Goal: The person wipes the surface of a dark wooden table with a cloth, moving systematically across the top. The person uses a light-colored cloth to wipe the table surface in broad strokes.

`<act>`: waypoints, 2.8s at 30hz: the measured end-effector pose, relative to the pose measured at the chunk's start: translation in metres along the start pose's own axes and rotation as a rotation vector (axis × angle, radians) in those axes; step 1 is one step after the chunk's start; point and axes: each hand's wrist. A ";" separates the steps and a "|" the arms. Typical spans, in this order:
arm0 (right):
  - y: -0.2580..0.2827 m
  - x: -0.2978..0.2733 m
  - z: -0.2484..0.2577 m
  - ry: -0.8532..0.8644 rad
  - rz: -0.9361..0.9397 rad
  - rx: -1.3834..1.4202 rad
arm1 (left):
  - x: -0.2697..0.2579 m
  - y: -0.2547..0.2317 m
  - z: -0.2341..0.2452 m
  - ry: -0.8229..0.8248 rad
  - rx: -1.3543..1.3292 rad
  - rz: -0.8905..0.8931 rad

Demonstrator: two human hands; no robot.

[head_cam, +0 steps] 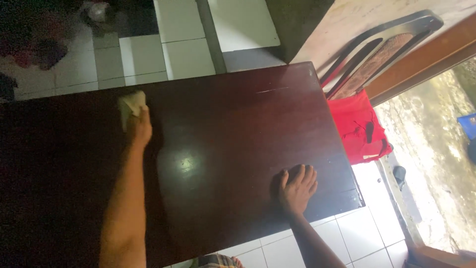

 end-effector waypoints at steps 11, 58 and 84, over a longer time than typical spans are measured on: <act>-0.007 -0.002 -0.009 -0.084 0.075 -0.039 | -0.104 -0.142 -0.044 0.282 0.564 -0.485; -0.026 0.002 -0.032 -0.036 0.083 -0.052 | -0.280 -0.216 -0.258 0.227 -0.250 -0.648; -0.015 0.003 -0.011 0.001 0.066 0.011 | -0.101 -0.222 -0.197 0.264 0.347 -0.158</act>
Point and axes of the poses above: each hand's wrist, its own x-axis towards the middle knuckle, its own z-axis out of the back of the hand, y = z × x, and after that the axes turned 10 degrees about -y, right-handed
